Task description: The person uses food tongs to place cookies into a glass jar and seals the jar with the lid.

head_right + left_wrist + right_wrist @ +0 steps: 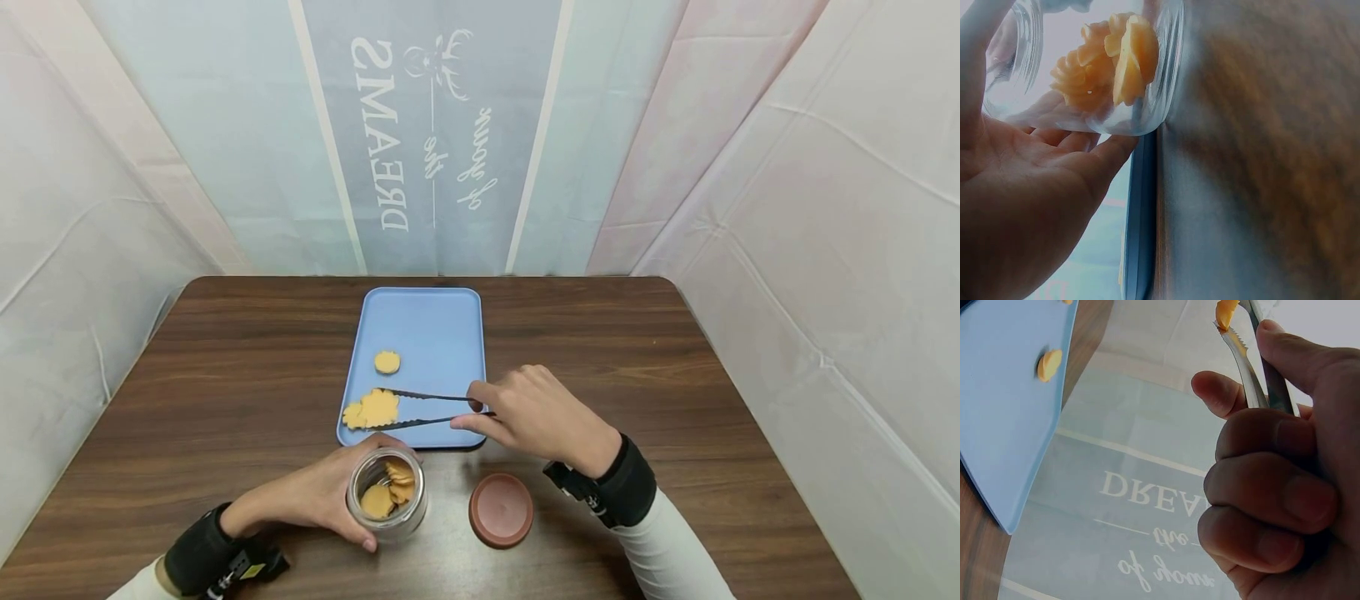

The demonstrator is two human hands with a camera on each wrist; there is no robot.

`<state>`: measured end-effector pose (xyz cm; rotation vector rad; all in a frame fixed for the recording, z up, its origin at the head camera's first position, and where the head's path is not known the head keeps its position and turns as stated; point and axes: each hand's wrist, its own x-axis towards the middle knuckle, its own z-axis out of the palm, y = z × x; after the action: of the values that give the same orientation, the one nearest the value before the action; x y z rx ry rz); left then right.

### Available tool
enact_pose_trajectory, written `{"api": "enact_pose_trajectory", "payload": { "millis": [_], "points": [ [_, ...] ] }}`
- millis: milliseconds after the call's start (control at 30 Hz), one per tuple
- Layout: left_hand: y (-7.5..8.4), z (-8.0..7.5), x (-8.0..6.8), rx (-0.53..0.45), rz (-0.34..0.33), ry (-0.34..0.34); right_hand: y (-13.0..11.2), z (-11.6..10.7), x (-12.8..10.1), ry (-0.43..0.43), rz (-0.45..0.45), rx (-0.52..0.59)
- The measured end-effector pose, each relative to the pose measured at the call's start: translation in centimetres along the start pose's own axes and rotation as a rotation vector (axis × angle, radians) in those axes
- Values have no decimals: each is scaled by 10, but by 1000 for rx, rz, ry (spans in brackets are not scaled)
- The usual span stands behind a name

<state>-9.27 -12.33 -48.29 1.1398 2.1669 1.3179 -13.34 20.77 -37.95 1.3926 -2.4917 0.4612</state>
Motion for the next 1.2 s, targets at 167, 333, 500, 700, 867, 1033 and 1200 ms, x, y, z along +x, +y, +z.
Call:
{"api": "enact_pose_trajectory", "payload": {
  "millis": [167, 333, 500, 700, 867, 1033, 1200],
  "points": [
    [1, 0, -2, 88, -26, 5, -2, -1, 0, -1, -44, 6],
    [2, 0, -3, 147, -46, -6, -2, -1, 0, 3, -138, 21],
    [5, 0, -3, 144, -71, 1, -2, -1, 0, -15, -166, 37],
    [3, -1, -2, 93, -29, -1, -2, 0, -1, -39, -188, 47],
    [2, 0, -1, 65, -8, 3, -2, 0, -1, -44, -200, 28],
    [2, 1, 0, 62, 0, 13, -2, 2, -1, -52, -208, 10],
    [3, 0, 0, 29, 2, 12, 0, 4, -1, -70, -211, 8]
  ]
}}
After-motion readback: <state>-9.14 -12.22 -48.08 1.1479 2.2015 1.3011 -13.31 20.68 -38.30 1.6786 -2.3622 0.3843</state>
